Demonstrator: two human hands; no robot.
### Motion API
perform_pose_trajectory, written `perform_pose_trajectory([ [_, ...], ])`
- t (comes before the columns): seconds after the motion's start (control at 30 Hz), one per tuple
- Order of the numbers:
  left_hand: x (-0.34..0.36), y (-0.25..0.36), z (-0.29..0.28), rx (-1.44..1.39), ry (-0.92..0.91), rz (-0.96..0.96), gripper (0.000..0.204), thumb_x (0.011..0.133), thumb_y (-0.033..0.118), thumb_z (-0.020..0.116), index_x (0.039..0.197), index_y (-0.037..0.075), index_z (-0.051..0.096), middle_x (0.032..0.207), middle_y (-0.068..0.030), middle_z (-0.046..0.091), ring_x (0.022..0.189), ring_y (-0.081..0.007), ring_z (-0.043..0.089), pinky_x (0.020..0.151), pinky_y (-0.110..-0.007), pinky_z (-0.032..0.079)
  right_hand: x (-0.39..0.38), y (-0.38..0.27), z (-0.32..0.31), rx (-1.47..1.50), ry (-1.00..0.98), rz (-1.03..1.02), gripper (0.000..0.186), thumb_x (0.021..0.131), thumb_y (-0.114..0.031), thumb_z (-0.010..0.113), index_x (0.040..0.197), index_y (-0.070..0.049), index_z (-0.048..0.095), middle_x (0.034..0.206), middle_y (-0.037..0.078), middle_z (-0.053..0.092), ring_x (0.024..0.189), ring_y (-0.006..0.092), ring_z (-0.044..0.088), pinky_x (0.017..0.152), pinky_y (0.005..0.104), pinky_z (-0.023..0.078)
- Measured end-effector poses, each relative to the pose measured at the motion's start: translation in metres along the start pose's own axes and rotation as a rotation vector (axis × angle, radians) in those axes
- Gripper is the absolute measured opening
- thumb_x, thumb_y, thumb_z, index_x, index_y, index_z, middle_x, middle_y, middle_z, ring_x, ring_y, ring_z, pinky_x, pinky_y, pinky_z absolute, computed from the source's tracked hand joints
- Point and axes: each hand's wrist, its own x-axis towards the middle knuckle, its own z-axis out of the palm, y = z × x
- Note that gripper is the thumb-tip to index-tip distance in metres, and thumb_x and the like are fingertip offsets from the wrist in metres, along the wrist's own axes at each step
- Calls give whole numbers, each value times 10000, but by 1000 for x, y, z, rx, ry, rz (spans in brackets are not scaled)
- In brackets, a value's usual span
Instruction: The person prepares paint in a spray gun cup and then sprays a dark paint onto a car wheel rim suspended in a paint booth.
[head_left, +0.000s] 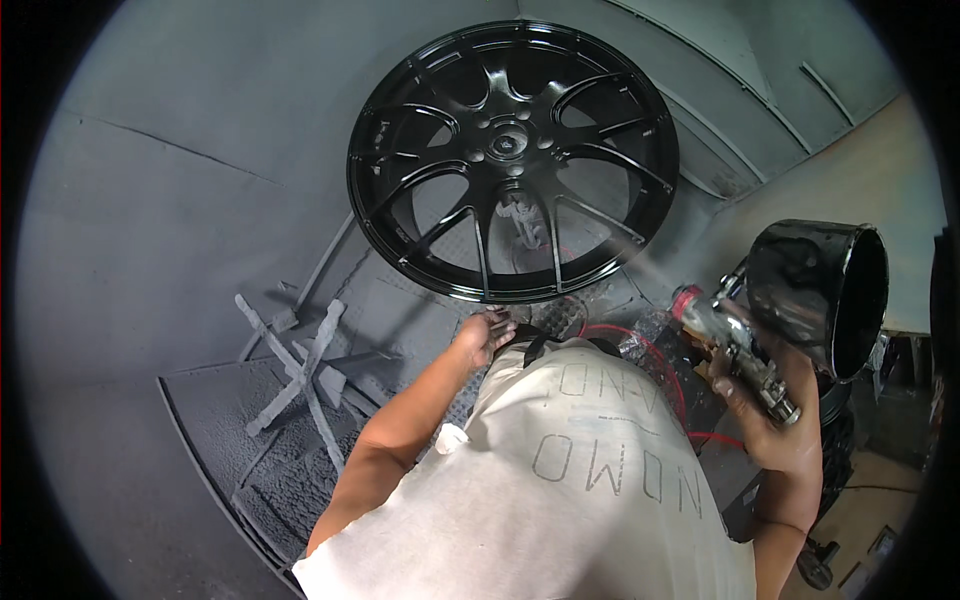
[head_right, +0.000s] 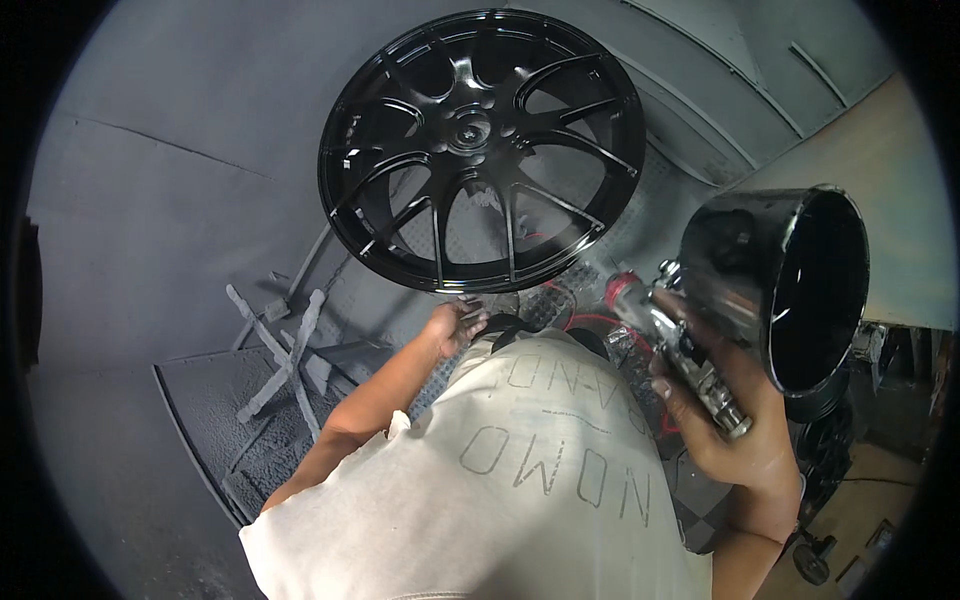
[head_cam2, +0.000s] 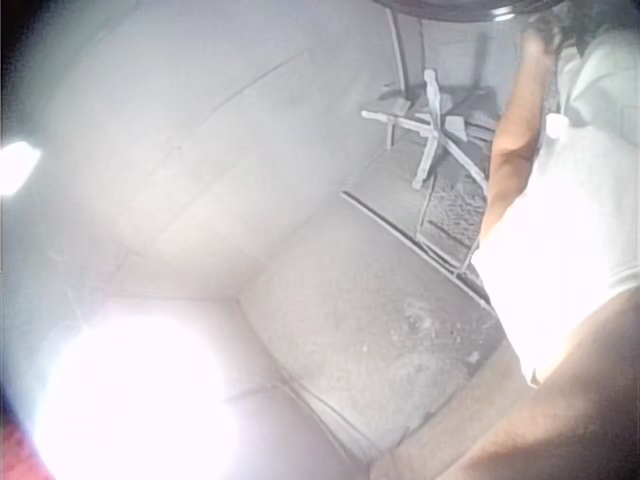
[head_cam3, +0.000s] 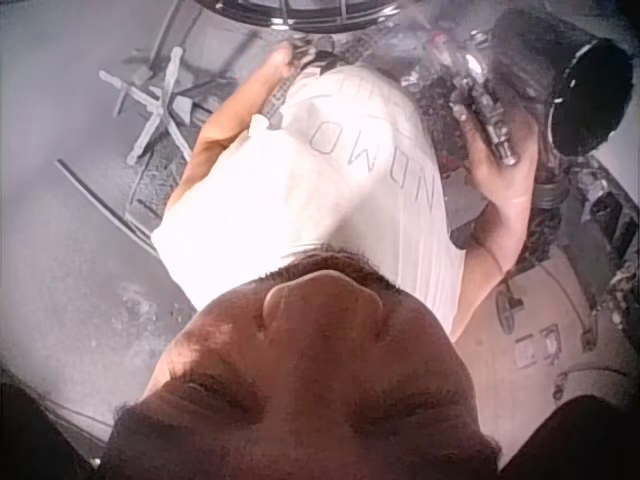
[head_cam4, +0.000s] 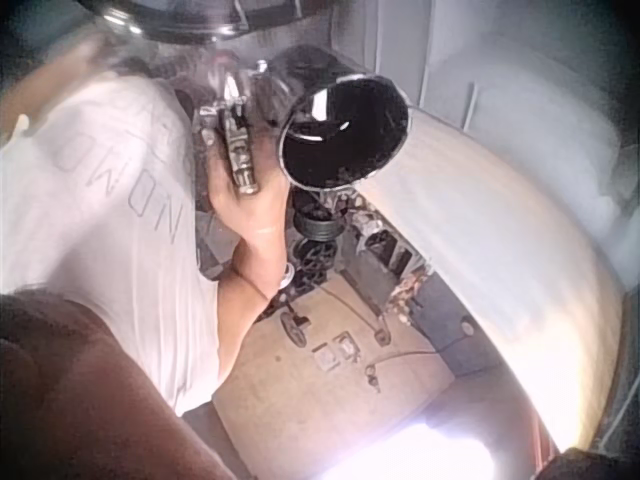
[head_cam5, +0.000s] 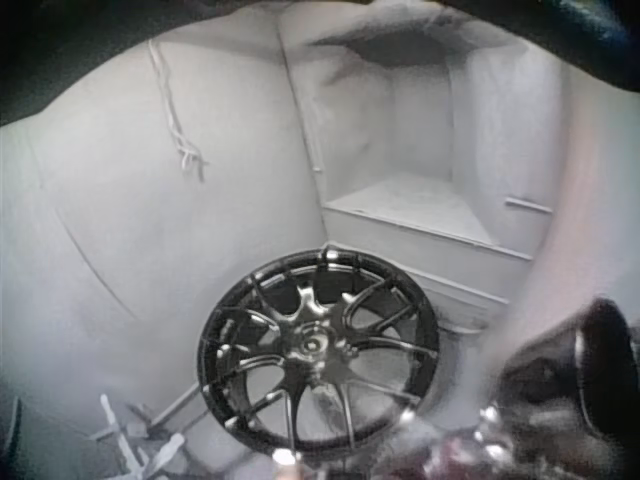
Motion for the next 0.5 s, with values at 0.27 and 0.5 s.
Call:
perform_pose_trajectory([
  [0.27, 38, 27, -37, -174, 162, 289, 249, 984, 121, 395, 1117, 39, 589, 937, -96, 648, 830, -239, 625, 772, -353, 544, -7, -7, -11, 17, -343, -77, 581, 733, -17, 710, 1272, 136, 556, 1000, 140, 673, 842, 179, 640, 777, 299, 512],
  [0.5, 26, -11, -7, -242, 16, 162, 208, 986, 84, 372, 1089, -11, 527, 987, -142, 589, 933, -268, 603, 843, -384, 538, -3, -1, 9, 29, -76, -19, 600, 770, 89, 580, 1363, 104, 487, 1032, 125, 643, 895, 161, 606, 838, 288, 497],
])
